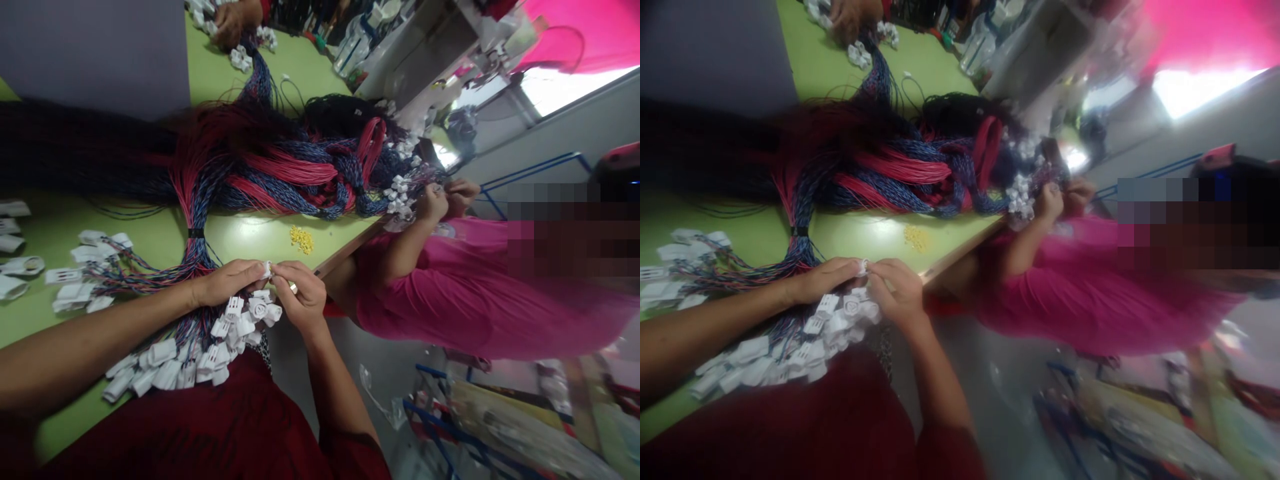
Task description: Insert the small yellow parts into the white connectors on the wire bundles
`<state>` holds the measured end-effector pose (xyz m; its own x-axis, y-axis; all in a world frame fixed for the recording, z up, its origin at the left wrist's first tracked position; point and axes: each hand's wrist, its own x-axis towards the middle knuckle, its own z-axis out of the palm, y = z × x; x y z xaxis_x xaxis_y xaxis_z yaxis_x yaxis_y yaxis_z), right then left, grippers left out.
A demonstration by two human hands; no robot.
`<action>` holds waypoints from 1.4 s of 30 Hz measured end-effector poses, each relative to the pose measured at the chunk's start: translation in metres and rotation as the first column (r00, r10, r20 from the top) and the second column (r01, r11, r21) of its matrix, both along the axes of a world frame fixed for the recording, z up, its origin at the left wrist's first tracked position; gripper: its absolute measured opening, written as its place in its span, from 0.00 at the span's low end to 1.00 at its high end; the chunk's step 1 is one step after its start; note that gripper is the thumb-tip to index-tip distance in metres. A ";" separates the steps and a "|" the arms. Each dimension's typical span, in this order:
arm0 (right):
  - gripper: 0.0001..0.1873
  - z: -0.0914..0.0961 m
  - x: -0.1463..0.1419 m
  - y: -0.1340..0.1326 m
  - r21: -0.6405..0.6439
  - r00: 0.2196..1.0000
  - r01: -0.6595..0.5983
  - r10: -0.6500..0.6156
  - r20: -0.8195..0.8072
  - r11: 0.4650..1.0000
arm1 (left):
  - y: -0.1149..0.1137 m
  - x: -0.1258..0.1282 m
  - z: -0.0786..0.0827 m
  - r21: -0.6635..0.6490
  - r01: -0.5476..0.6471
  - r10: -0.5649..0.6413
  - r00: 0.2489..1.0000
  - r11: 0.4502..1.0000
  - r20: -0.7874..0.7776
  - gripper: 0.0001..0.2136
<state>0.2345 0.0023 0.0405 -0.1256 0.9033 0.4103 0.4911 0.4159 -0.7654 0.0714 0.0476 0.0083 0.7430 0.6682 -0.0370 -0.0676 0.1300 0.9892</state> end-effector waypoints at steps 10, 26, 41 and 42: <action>0.14 0.008 0.008 -0.002 0.098 0.968 -0.077 0.051 0.247 0.992 | -0.003 0.000 0.006 0.022 -0.001 0.002 0.999 1.000 -0.035 0.23; 0.10 0.009 -0.004 0.001 -0.165 0.997 0.026 -0.014 0.071 0.986 | -0.003 -0.001 -0.003 0.073 -0.099 0.099 0.995 0.992 0.002 0.18; 0.13 -0.029 0.024 0.001 -0.315 0.914 0.403 -0.398 0.084 0.859 | -0.005 -0.002 0.003 0.163 -0.046 0.080 0.975 0.986 -0.207 0.13; 0.12 -0.036 0.028 0.008 -0.268 0.889 0.457 -0.433 0.147 0.848 | -0.005 -0.001 0.002 0.140 -0.089 0.116 0.973 0.986 -0.200 0.13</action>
<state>0.2627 0.0102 0.0048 0.2980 0.9456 0.1303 0.6335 -0.0939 -0.7680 0.0707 0.0431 0.0103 0.6553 0.7499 -0.0910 0.1341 0.0030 0.9910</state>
